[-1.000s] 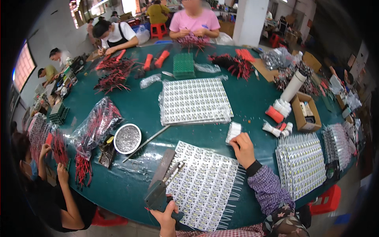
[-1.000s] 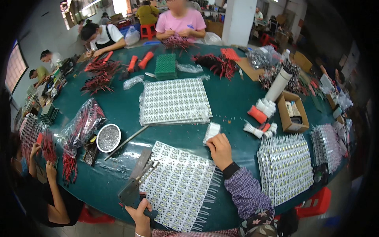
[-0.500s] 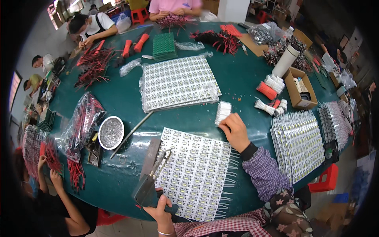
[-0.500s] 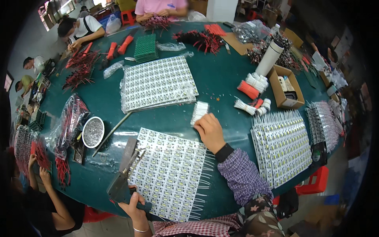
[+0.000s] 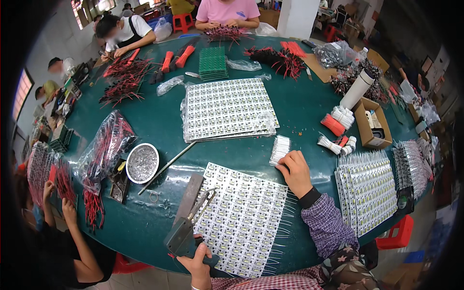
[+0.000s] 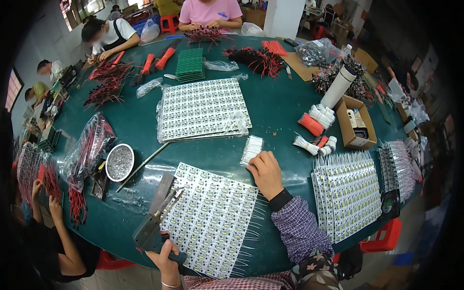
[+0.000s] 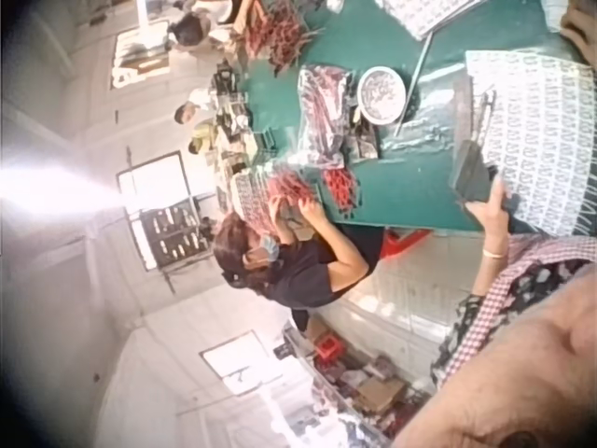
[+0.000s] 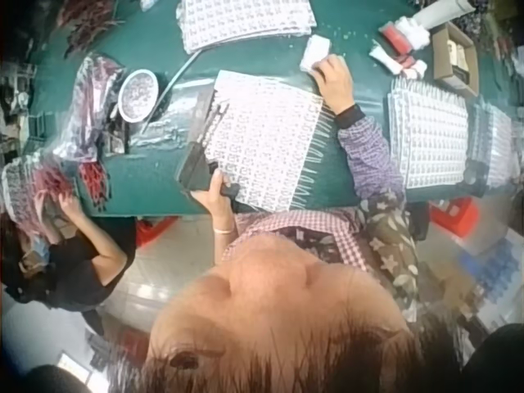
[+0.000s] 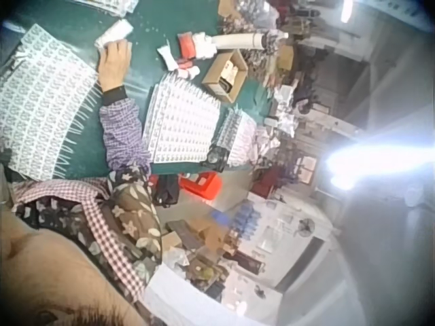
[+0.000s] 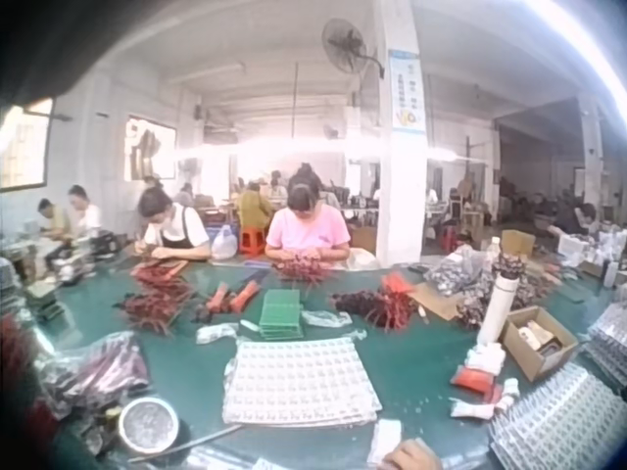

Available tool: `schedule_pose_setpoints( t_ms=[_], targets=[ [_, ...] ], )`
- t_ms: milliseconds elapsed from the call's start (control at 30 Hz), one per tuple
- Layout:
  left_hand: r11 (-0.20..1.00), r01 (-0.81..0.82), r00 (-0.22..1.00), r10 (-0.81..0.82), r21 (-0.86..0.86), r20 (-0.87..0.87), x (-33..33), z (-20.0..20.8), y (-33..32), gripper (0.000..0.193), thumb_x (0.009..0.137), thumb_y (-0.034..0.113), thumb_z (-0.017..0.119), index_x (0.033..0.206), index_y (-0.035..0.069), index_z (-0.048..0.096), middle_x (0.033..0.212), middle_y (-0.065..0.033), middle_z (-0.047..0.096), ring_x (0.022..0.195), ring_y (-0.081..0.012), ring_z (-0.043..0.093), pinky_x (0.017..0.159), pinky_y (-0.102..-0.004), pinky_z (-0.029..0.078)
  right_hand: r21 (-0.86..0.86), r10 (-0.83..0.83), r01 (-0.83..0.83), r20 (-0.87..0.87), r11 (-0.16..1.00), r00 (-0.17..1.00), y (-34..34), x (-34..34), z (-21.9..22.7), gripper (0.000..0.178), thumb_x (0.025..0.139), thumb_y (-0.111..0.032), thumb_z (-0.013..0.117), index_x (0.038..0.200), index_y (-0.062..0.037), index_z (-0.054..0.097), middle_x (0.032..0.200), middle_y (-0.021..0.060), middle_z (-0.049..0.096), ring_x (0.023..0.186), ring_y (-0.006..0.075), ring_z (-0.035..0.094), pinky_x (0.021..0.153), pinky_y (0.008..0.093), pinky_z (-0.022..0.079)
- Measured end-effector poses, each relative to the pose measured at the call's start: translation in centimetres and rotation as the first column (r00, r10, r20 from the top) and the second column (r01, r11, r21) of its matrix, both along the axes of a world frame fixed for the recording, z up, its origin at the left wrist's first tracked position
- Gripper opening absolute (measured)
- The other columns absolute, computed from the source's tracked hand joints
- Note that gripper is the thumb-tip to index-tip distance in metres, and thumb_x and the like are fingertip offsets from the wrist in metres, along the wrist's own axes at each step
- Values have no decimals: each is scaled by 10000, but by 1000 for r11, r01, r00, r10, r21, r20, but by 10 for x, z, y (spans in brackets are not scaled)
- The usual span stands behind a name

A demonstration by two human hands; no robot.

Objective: Manually assemble or inspect small components on large LED panels using a hand-held tool.

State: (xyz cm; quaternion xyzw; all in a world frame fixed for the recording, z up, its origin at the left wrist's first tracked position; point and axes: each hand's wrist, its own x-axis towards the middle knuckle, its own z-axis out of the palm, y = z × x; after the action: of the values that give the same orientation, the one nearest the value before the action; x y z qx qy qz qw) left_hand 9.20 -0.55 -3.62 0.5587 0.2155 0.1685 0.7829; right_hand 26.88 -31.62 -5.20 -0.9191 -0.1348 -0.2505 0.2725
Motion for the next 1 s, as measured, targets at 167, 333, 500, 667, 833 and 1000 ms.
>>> schedule_pose_setpoints(
  t_ms=[167, 333, 500, 667, 833, 1000],
  targets=[
    [1000, 20, 1000, -20, -13, 13, 0, 0, 2, 518, 801, -42, 637, 1297, -57, 492, 1024, -216, 619, 497, -172, 542, 426, -291, 465, -17, 2, -2, 30, 1000, 1000, 0, 4, -6, 133, 798, -63, 761, 828, -48, 633, 856, 63, 562, 850, 277, 552, 731, 386, 455],
    [996, 34, 999, -33, -81, 12, -2, -1, 5, 571, 815, -43, 704, 1343, -28, 486, 1059, -202, 632, 578, -179, 592, 452, -303, 493, -102, 19, -12, 63, 995, 998, -3, 6, -6, 130, 789, -71, 763, 810, -66, 634, 839, 44, 568, 837, 259, 568, 703, 375, 444],
    [995, 45, 998, -42, -84, 36, -2, -1, 5, 558, 813, -56, 686, 1334, -36, 487, 1048, -205, 631, 562, -174, 584, 448, -297, 490, -201, 76, -56, 94, 978, 993, -5, 7, -3, 130, 778, -72, 763, 807, -74, 636, 832, 39, 567, 833, 251, 572, 711, 372, 447],
    [995, 57, 998, -55, -79, 37, -2, -4, 6, 524, 802, -75, 666, 1300, -52, 505, 1027, -204, 638, 534, -171, 572, 436, -283, 478, -264, 92, -66, 84, 962, 992, -3, 9, -3, 136, 792, -62, 742, 824, -62, 610, 858, 67, 554, 848, 263, 556, 713, 379, 441],
    [993, 69, 997, -66, -93, 31, -2, 1, 5, 507, 796, -64, 687, 1275, -61, 521, 1026, -198, 645, 543, -174, 587, 446, -294, 489, -349, 104, -93, 13, 932, 995, -9, 12, -1, 145, 817, -59, 714, 880, -56, 583, 880, 89, 544, 868, 272, 540, 730, 388, 422],
    [988, 108, 994, -105, -108, 30, -4, -2, 8, 490, 796, -54, 697, 1258, -62, 536, 1026, -196, 647, 547, -173, 593, 452, -298, 491, -425, 78, -38, 78, 905, 994, -7, 10, 3, 142, 840, -57, 697, 910, -58, 574, 883, 86, 554, 866, 275, 536, 738, 389, 420]
  ],
)
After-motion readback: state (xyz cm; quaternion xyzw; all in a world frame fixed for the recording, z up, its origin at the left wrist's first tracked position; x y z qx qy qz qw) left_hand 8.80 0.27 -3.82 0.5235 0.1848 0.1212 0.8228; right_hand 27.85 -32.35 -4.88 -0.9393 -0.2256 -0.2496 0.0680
